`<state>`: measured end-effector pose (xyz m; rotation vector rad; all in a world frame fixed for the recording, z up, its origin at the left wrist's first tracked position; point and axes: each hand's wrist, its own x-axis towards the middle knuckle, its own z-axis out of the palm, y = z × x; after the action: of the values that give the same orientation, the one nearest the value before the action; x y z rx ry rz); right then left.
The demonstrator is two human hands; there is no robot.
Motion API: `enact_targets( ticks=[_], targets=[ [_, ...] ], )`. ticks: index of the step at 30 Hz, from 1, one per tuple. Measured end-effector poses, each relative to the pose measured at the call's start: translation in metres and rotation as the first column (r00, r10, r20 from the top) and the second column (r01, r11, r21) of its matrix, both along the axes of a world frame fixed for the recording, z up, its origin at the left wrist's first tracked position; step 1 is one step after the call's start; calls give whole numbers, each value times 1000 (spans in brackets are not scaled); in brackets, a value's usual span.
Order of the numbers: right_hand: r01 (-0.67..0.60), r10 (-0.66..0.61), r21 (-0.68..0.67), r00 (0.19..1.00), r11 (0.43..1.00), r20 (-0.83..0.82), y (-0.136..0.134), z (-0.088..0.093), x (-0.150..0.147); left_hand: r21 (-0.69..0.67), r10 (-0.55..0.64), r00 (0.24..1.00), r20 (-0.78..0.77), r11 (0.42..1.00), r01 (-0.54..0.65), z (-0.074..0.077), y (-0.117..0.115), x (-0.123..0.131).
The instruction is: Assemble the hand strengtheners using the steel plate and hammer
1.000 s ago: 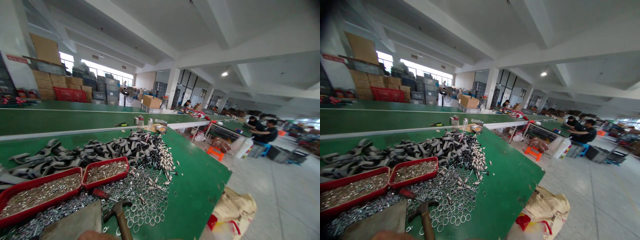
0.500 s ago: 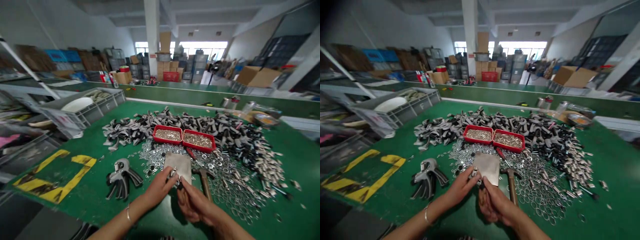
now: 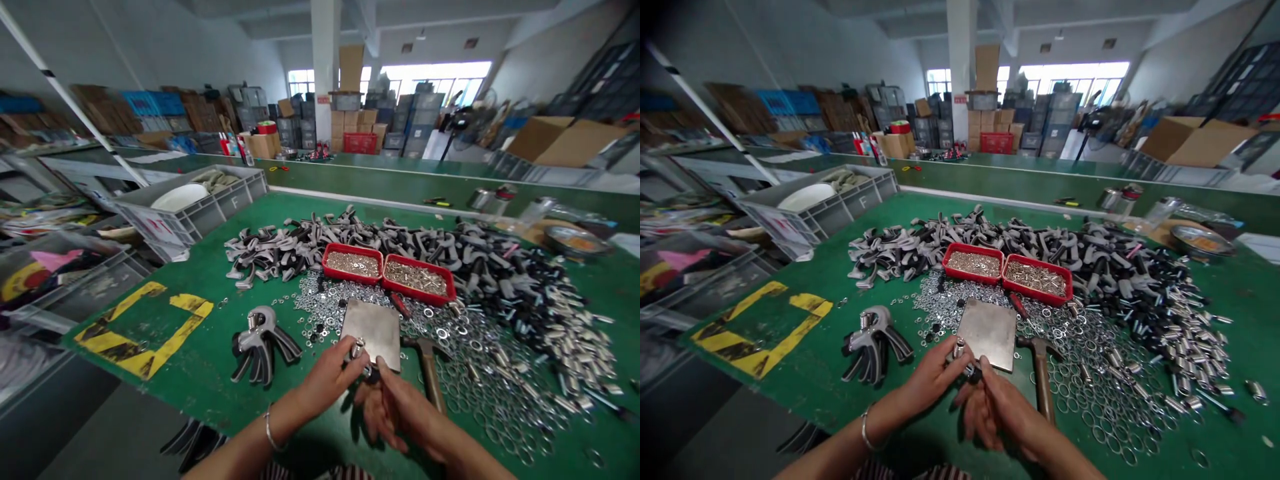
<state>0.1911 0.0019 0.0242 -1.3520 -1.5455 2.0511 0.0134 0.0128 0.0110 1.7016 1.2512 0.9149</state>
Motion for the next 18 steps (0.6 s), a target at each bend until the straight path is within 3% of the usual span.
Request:
enact_targets(
  ticks=[1,3,4,5,7,8,9,10,12,13,14,16,17,18],
  targets=[
    [41,-51,170,997,985,52,0,-1,2,-12,25,1000,8,1000,-24,-1,0,0],
    [112,-191,504,976,856,106,1,-3,5,-48,92,994,57,995,-90,0,1,1],
    [137,-231,553,968,822,103,1,-4,7,-48,104,991,81,994,-100,1,1,1],
    [149,-224,505,970,850,91,0,-5,7,-26,78,993,91,997,-76,2,1,2],
    [84,-98,229,994,970,52,0,-5,8,63,-51,998,48,997,47,6,1,4],
    [39,-46,147,998,988,44,0,-4,9,94,-104,995,5,990,103,8,1,5],
    [20,-33,173,997,985,68,0,-3,11,99,-125,992,-29,987,127,9,1,6],
    [23,-61,300,991,954,118,1,-1,13,77,-108,993,-37,991,111,11,2,8],
    [40,-201,617,960,786,193,1,2,17,-13,-15,999,30,1000,16,13,3,13],
    [45,-242,688,951,724,193,1,3,19,-43,23,996,81,999,-20,14,3,16],
    [53,-235,678,955,733,180,1,3,20,-39,40,991,127,999,-36,15,3,19],
    [42,-112,469,986,882,123,2,2,23,55,-3,988,151,998,-5,18,4,24],
    [21,-57,366,994,930,89,2,1,24,120,-38,991,127,992,23,19,4,26],
    [15,-43,338,996,941,77,2,0,25,167,-62,994,91,985,46,19,4,29]
  ],
)
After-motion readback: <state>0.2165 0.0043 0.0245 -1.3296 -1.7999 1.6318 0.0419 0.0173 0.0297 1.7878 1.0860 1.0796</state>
